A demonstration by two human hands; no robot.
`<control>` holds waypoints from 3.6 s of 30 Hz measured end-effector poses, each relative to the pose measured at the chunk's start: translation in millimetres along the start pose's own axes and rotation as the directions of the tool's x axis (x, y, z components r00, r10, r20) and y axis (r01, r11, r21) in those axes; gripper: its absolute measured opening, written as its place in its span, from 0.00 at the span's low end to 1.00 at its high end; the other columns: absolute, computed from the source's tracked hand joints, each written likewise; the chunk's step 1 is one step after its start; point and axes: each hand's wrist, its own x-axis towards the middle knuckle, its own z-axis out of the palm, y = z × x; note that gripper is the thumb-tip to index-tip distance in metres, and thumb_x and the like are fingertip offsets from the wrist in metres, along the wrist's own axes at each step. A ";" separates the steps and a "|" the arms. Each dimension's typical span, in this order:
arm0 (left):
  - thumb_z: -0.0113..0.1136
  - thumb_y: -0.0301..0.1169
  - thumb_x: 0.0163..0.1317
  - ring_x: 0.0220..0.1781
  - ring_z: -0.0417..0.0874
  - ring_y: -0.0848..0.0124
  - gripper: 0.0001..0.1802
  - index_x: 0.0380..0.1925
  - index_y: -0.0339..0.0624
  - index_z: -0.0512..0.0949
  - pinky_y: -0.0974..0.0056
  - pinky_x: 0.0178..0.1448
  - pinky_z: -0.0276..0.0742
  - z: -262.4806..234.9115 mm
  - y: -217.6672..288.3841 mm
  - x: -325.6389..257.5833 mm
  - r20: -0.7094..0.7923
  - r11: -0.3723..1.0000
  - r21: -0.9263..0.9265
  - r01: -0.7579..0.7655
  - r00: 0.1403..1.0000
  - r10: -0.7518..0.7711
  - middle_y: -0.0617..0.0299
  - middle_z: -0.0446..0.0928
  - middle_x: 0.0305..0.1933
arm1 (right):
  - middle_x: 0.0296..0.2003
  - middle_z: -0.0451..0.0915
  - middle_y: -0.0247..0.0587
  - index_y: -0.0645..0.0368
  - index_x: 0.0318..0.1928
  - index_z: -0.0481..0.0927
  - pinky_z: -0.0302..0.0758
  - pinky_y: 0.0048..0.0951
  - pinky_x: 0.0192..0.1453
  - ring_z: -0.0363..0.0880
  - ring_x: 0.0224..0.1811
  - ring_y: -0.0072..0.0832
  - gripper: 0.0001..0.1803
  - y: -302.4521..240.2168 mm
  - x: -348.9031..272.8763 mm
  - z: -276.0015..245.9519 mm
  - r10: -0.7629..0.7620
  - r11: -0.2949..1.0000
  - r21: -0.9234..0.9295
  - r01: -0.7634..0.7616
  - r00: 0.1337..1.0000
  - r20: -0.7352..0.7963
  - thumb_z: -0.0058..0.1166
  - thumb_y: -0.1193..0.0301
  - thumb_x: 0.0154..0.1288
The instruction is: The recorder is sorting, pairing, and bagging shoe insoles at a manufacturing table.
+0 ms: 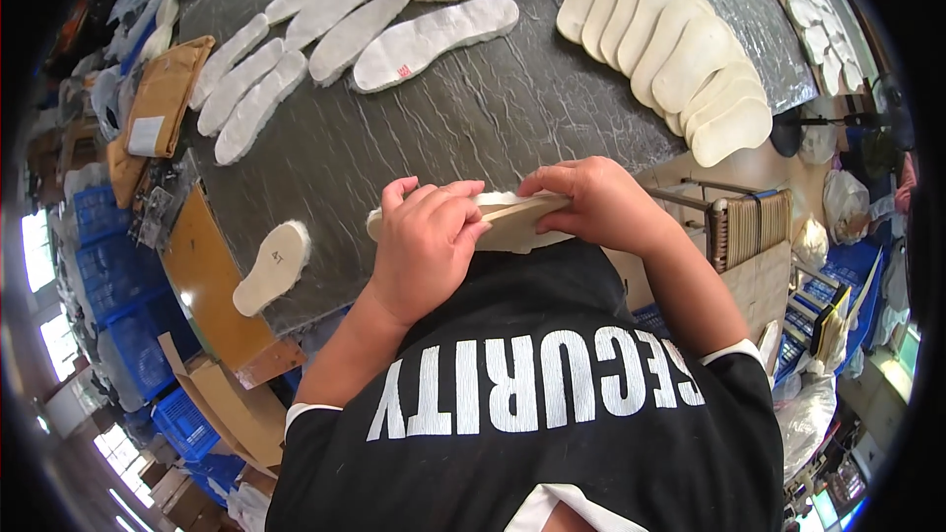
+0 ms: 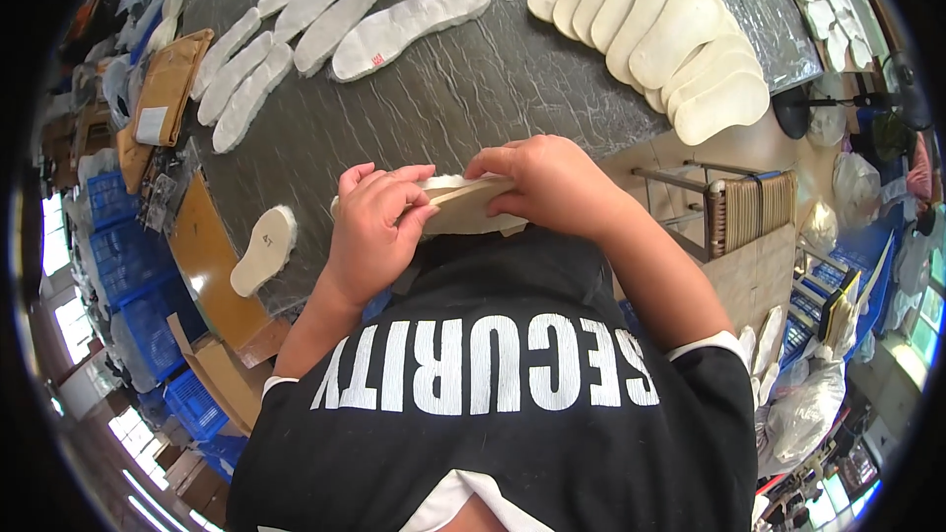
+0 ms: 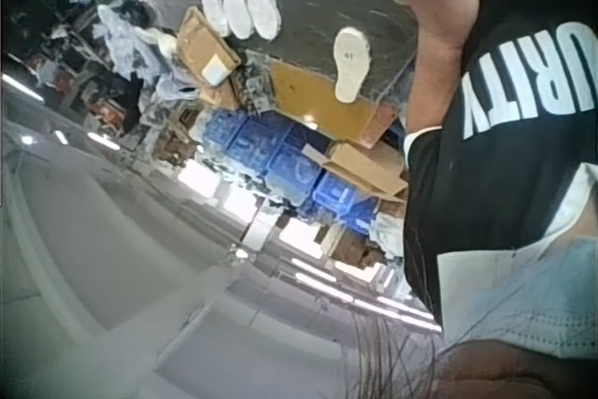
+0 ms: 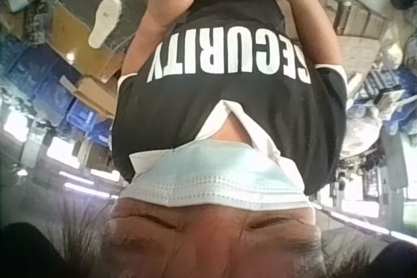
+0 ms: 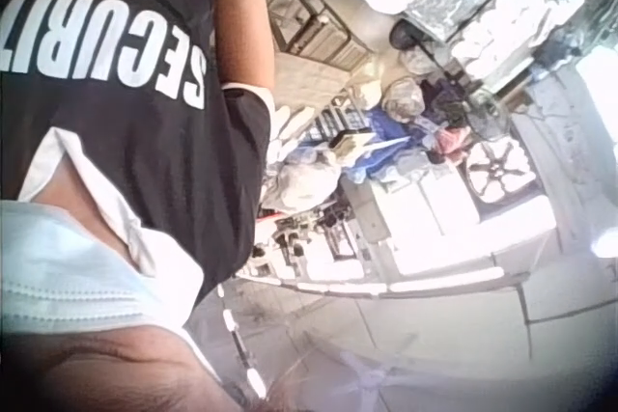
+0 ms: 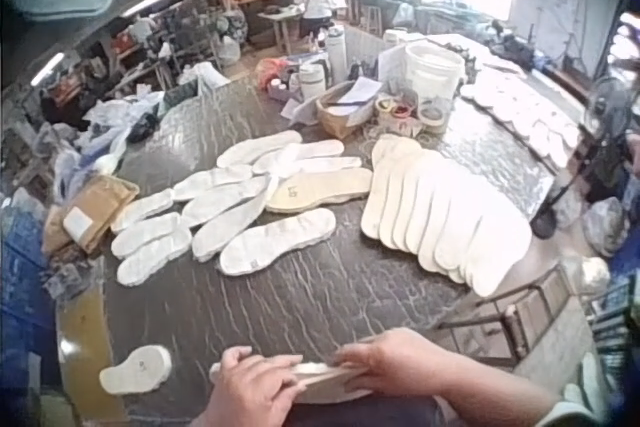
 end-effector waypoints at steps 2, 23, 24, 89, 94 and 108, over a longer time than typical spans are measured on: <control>0.65 0.25 0.50 0.39 0.80 0.66 0.07 0.25 0.42 0.75 0.53 0.59 0.62 1.6 0.2 2.8 0.037 1.000 -0.020 0.008 0.999 -0.007 0.63 0.83 0.40 | 0.31 0.82 0.44 0.55 0.43 0.80 0.76 0.36 0.39 0.81 0.35 0.43 0.21 4.6 0.0 1.1 -0.025 0.999 0.026 0.025 1.000 0.000 0.68 0.73 0.44; 0.64 0.25 0.51 0.32 0.79 0.68 0.05 0.24 0.44 0.75 0.52 0.57 0.62 41.6 -10.6 15.1 0.242 0.992 -0.062 0.110 0.966 -0.092 0.67 0.79 0.29 | 0.28 0.81 0.48 0.57 0.44 0.79 0.72 0.43 0.38 0.79 0.33 0.47 0.18 43.7 16.8 14.4 0.106 0.981 0.119 -0.153 0.937 0.333 0.63 0.62 0.55; 0.64 0.25 0.51 0.32 0.79 0.68 0.05 0.24 0.44 0.75 0.52 0.57 0.62 43.0 -10.6 14.7 0.245 0.991 -0.061 0.118 0.964 -0.100 0.67 0.79 0.29 | 0.28 0.81 0.48 0.57 0.44 0.79 0.72 0.43 0.38 0.79 0.33 0.47 0.18 45.3 17.5 14.4 0.103 0.980 0.124 -0.153 0.935 0.340 0.63 0.62 0.55; 0.65 0.25 0.49 0.38 0.77 0.63 0.07 0.30 0.40 0.77 0.57 0.49 0.66 32.0 -31.8 -14.0 0.114 0.979 -0.046 0.201 0.974 -0.195 0.59 0.77 0.38 | 0.36 0.82 0.34 0.61 0.46 0.76 0.73 0.25 0.44 0.77 0.38 0.21 0.26 69.5 51.5 37.7 0.070 0.814 0.450 -0.369 0.830 0.554 0.72 0.66 0.48; 0.64 0.24 0.49 0.45 0.75 0.61 0.06 0.27 0.39 0.76 0.58 0.50 0.66 28.7 -31.7 -7.5 0.152 0.968 -0.124 0.218 0.968 -0.198 0.57 0.77 0.45 | 0.34 0.83 0.38 0.55 0.48 0.78 0.74 0.28 0.44 0.80 0.37 0.25 0.22 68.4 48.8 35.3 0.077 0.799 0.433 -0.417 0.784 0.615 0.67 0.68 0.52; 0.61 0.25 0.51 0.44 0.77 0.65 0.04 0.27 0.41 0.77 0.60 0.48 0.65 30.4 -35.8 -9.4 0.396 0.858 -0.276 0.434 0.864 -0.309 0.64 0.80 0.36 | 0.32 0.81 0.31 0.55 0.48 0.76 0.73 0.25 0.40 0.77 0.34 0.18 0.19 64.6 37.4 45.8 0.039 0.750 0.481 -0.454 0.757 0.652 0.65 0.72 0.56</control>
